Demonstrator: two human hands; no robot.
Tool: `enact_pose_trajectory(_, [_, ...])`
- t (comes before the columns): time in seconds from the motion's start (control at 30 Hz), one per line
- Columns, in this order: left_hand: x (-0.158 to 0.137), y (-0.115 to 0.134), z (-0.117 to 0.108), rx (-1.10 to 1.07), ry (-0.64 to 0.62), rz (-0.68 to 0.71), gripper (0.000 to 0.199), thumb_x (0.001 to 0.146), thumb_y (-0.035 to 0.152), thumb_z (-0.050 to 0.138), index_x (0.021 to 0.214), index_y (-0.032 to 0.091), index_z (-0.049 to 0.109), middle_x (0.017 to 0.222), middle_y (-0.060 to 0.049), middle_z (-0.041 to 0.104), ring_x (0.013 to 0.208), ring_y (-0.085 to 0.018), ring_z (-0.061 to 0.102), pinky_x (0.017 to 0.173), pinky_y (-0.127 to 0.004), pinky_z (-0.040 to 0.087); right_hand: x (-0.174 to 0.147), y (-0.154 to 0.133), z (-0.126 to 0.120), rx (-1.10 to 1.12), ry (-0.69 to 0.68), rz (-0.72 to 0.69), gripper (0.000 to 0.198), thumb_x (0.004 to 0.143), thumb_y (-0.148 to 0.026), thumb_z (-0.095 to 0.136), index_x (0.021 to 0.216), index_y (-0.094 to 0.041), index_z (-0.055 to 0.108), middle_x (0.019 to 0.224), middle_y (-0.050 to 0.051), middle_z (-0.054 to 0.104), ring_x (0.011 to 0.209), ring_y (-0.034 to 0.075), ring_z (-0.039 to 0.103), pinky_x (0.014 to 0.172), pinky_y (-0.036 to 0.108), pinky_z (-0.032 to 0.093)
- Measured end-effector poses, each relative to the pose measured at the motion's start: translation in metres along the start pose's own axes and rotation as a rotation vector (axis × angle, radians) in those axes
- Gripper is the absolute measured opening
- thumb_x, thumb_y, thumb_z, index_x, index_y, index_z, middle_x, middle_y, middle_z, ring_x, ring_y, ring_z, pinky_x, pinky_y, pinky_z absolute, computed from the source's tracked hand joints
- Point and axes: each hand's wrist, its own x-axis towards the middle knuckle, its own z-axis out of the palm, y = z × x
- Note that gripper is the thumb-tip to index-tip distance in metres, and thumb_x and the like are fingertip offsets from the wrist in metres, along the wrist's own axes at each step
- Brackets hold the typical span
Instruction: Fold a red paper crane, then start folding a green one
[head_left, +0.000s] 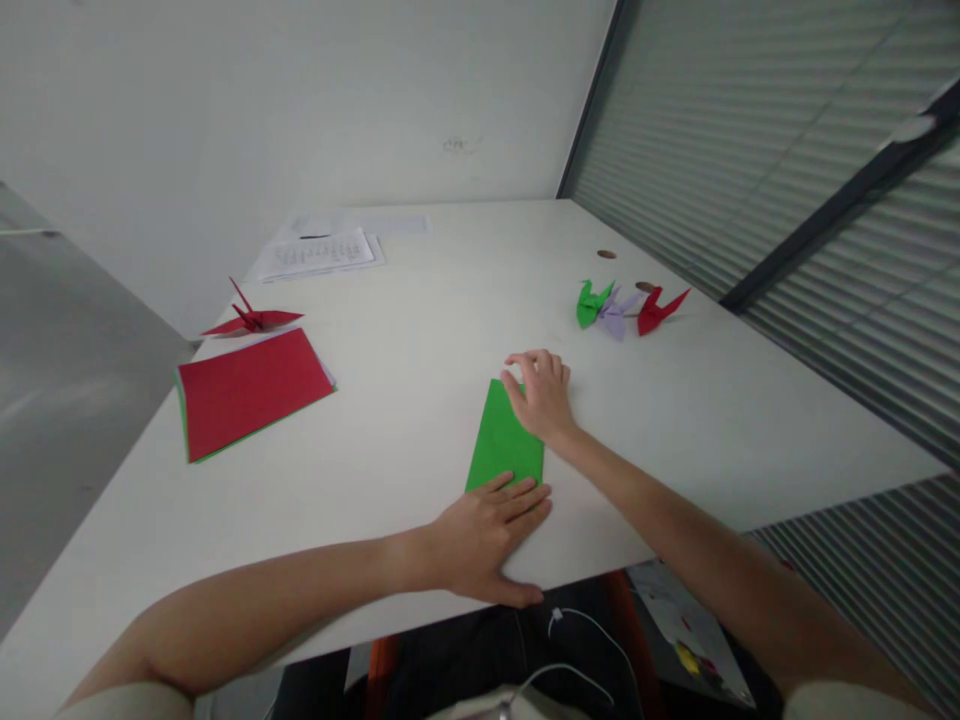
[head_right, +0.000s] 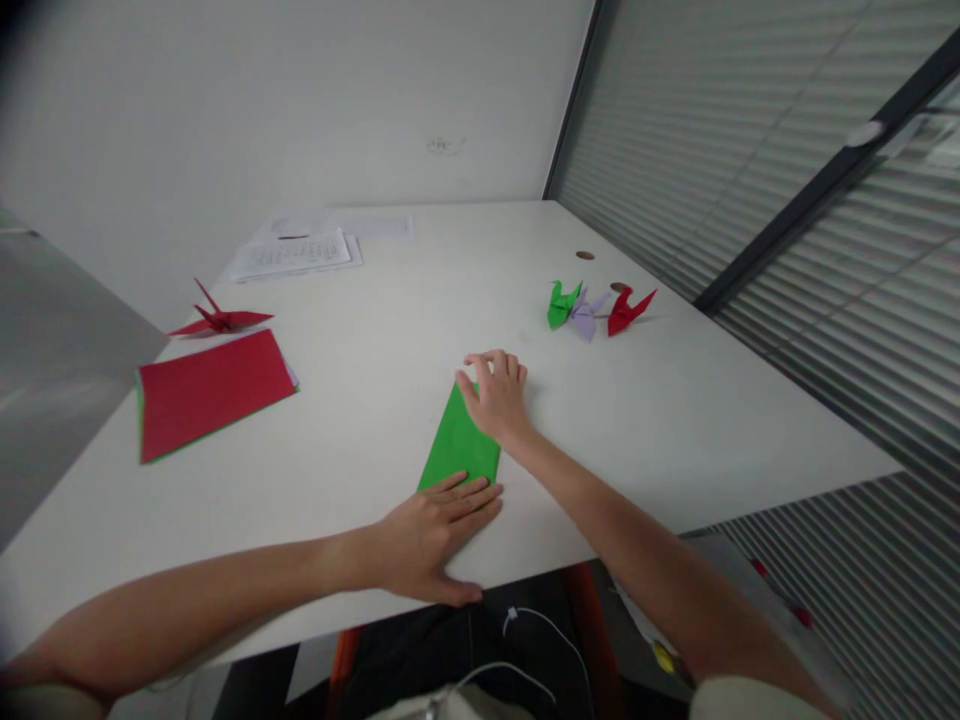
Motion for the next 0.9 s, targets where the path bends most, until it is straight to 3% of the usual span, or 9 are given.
enact_pose_trajectory(0.1, [0.0, 0.0, 0.001, -0.002, 0.022, -0.008, 0.093, 0.081, 0.062, 0.057, 0.148, 0.003, 0.031, 0.153, -0.022, 0.034, 0.141, -0.034, 0.034, 0.12, -0.048, 0.02, -0.031, -0.02, -0.006, 0.023, -0.171, -0.181, 0.053, 0.097, -0.057, 0.028, 0.126, -0.022, 0.056, 0.123, 0.014, 0.053, 0.116, 0.029, 0.045, 0.098, 0.044, 0.033])
enact_pose_trajectory(0.2, [0.0, 0.001, 0.001, -0.01, 0.023, -0.005, 0.091, 0.081, 0.061, 0.058, 0.148, 0.004, 0.033, 0.152, -0.021, 0.035, 0.141, -0.035, 0.035, 0.12, -0.048, 0.021, -0.04, -0.017, 0.001, -0.052, -0.26, -0.214, 0.061, 0.096, -0.06, 0.024, 0.134, -0.021, 0.052, 0.134, 0.016, 0.048, 0.133, 0.033, 0.034, 0.107, 0.05, 0.026])
enact_pose_trajectory(0.3, [0.0, 0.001, 0.0, -0.021, 0.012, -0.001, 0.09, 0.081, 0.061, 0.058, 0.148, 0.006, 0.033, 0.153, -0.019, 0.035, 0.141, -0.036, 0.035, 0.119, -0.05, 0.023, -0.023, 0.001, 0.015, -0.116, -0.334, -0.221, 0.067, 0.095, -0.064, 0.02, 0.143, -0.023, 0.044, 0.143, 0.016, 0.043, 0.142, 0.034, 0.022, 0.113, 0.055, 0.018])
enact_pose_trajectory(0.5, [-0.001, 0.0, -0.001, -0.022, 0.008, -0.003, 0.09, 0.082, 0.062, 0.057, 0.149, 0.007, 0.031, 0.154, -0.019, 0.033, 0.142, -0.036, 0.033, 0.119, -0.051, 0.022, 0.029, 0.045, 0.039, -0.158, -0.387, -0.051, 0.069, 0.095, -0.064, 0.017, 0.15, -0.025, 0.034, 0.147, 0.016, 0.041, 0.144, 0.038, 0.019, 0.112, 0.061, 0.018])
enact_pose_trajectory(0.7, [-0.001, 0.001, 0.0, -0.01, 0.011, 0.0, 0.09, 0.082, 0.063, 0.055, 0.149, 0.007, 0.031, 0.154, -0.019, 0.032, 0.142, -0.035, 0.032, 0.119, -0.051, 0.022, 0.057, 0.065, 0.042, -0.161, -0.242, -0.02, 0.064, 0.097, -0.058, 0.022, 0.143, -0.02, 0.045, 0.136, 0.017, 0.05, 0.138, 0.038, 0.027, 0.109, 0.059, 0.021])
enact_pose_trajectory(0.83, [-0.001, 0.001, -0.001, 0.0, 0.005, -0.003, 0.092, 0.083, 0.062, 0.055, 0.15, 0.006, 0.028, 0.155, -0.02, 0.029, 0.143, -0.035, 0.031, 0.12, -0.051, 0.021, 0.047, 0.046, 0.02, -0.047, -0.041, 0.066, 0.063, 0.099, -0.051, 0.015, 0.126, -0.014, 0.059, 0.125, 0.018, 0.053, 0.123, 0.031, 0.043, 0.104, 0.046, 0.032])
enact_pose_trajectory(0.9, [-0.001, 0.001, -0.001, 0.003, -0.002, -0.008, 0.093, 0.083, 0.063, 0.054, 0.151, 0.007, 0.026, 0.156, -0.02, 0.027, 0.143, -0.035, 0.03, 0.12, -0.05, 0.02, 0.028, 0.028, 0.005, 0.035, -0.01, 0.006, 0.06, 0.1, -0.05, 0.016, 0.124, -0.016, 0.059, 0.124, 0.017, 0.053, 0.123, 0.029, 0.044, 0.104, 0.044, 0.034])
